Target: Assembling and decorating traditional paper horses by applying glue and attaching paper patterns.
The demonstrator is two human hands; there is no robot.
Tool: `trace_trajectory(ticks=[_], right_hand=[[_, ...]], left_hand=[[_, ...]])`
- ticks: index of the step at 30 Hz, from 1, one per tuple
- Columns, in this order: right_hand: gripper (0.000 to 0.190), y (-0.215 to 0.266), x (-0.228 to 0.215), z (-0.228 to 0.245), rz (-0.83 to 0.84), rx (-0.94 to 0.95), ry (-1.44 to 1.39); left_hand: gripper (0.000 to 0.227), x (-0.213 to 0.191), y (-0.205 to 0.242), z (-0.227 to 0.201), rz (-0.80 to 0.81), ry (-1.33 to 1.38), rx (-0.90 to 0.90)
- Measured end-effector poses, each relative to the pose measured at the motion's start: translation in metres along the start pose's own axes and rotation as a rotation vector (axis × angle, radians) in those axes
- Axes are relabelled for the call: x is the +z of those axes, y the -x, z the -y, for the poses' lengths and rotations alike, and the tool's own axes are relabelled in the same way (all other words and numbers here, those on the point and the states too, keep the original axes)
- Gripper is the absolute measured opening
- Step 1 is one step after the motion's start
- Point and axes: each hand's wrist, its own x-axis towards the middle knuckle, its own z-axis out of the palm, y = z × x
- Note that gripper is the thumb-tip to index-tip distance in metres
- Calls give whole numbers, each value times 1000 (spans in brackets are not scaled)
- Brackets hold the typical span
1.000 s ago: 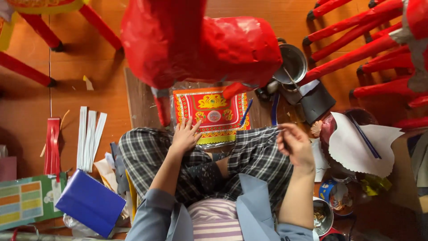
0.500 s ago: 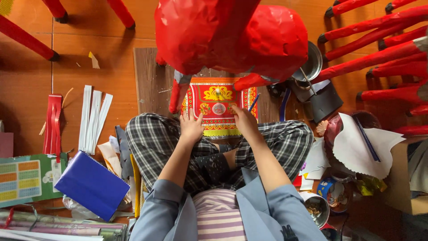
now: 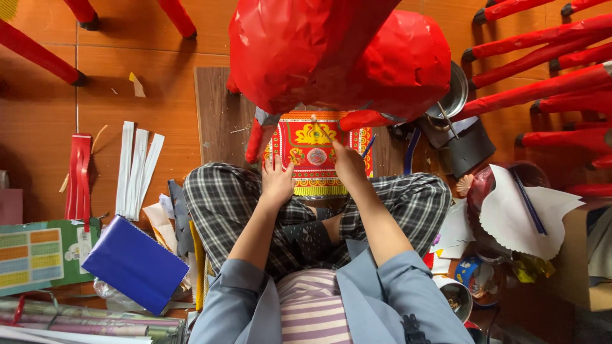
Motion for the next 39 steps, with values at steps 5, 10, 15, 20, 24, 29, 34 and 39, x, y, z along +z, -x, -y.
trace_trajectory(ticks=[5,10,15,20,24,29,34,39], right_hand=[[45,44,8,-11,89,100,54],[39,75,11,-37,252,131,176],[38,13,10,-21,84,84,140],[46,36,-20,1,52,32,34],[17,77,14,-91,-697,-513,-271],[29,80,-23,-129,-1013,-162,-667],[29,-20,-28,-260,-637,120,-678],[39,-52,-64,-267,-813,-71,-357]], left_hand=[[56,10,-4,2,-94,21,1],[43,25,-10,0,-339,-11,20],[29,4,7,-1,-422,65,91],[40,-87,79,47,-706,497,55],[19,-87,156,167,-1088,542,-457],[4,-68,213,222,-1070,664,-842],[8,-35,199,215,-750,731,-864],[20,-22,178,200,-530,763,-788]])
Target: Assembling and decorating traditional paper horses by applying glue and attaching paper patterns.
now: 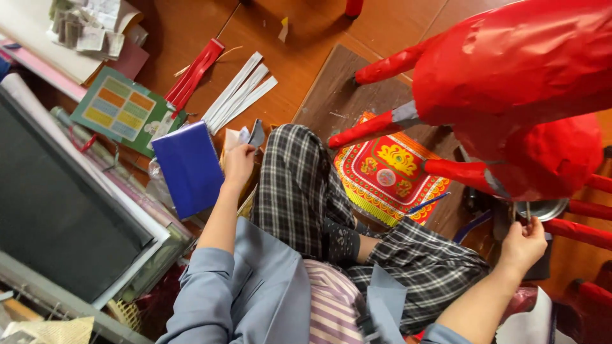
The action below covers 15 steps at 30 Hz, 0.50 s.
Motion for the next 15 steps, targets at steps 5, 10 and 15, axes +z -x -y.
trace_trajectory(ticks=[5,10,15], right_hand=[[27,48,7,67,-221,-293,69],[22,86,36,54,-69,38,-164],[20,79,58,43,-88,131,-87]], left_hand=[[21,17,0,-13,-125,-303,236],[41,-37,72,-167,-168,626,-114],[41,-108,153,-228,26,650,131]])
